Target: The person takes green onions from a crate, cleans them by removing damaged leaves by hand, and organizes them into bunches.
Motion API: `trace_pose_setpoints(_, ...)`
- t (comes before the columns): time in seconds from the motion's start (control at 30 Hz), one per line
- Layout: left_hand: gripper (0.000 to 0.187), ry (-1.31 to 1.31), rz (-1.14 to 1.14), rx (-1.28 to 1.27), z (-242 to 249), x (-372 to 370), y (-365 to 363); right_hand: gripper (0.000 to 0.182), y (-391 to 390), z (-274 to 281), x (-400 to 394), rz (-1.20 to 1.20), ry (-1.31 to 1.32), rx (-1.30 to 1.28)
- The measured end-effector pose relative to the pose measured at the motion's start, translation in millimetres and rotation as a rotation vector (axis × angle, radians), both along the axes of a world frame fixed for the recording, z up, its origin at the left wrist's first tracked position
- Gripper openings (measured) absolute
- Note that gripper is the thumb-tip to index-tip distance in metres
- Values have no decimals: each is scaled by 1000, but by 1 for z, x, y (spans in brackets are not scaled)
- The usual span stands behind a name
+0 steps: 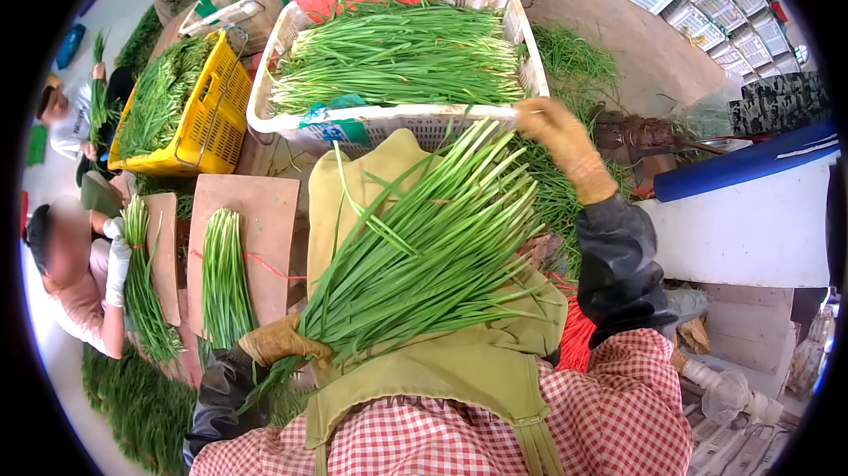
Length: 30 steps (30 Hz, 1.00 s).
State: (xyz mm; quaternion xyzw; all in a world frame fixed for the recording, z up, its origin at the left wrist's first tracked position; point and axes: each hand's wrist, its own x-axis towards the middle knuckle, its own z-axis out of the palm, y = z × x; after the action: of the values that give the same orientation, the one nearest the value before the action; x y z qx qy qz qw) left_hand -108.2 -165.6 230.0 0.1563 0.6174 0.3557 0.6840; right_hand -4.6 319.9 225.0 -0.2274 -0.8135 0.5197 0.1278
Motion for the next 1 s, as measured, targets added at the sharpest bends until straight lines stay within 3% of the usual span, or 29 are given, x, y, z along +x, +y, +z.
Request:
trace_pose_setpoints(0.03,17,-2,-10,32,0,0,-1,26,-13,-2,-5,129,66,12)
trace_pose_setpoints(0.13,22,-78,44,-156,11,1,7,19,-36,-2,-16,45,72,593)
trace_pose_setpoints(0.17,22,-80,47,-160,15,2,7,19,-42,6,-19,49,72,589)
trace_pose_setpoints(0.23,28,-60,86,-155,20,4,10,16,-53,16,-25,174,212,1137)
trace_pose_setpoints(0.27,28,-62,86,-155,22,5,13,17,-60,17,-27,184,230,971)
trace_pose_setpoints(0.3,26,-81,105,-134,23,6,15,17,-61,21,-26,185,229,970)
trace_pose_setpoints(0.37,23,-105,129,-112,16,6,11,16,-63,37,-25,204,370,-227)
trace_pose_setpoints(0.4,20,-68,73,-136,3,4,4,15,-57,59,-22,131,358,-311)
trace_pose_setpoints(0.47,18,-31,18,-159,0,4,2,18,-18,65,-17,88,656,-649)
trace_pose_setpoints(0.5,16,-16,3,-182,7,4,7,21,3,74,-10,-133,623,-600)
trace_pose_setpoints(0.57,15,-6,-2,-198,8,4,7,28,49,64,6,-519,491,-131)
trace_pose_setpoints(0.63,27,-63,41,-157,1,1,2,32,54,71,26,-538,-24,219)
trace_pose_setpoints(0.7,26,-91,47,-163,-1,3,0,36,-8,72,20,-409,94,63)
trace_pose_setpoints(0.83,16,-54,-16,-130,6,2,11,38,-99,59,20,45,-282,338)
trace_pose_setpoints(0.9,15,-72,55,-99,3,8,10,34,-132,42,17,149,-271,553)
trace_pose_setpoints(1.0,20,-51,88,-115,16,14,14,24,-156,15,9,146,-1,519)
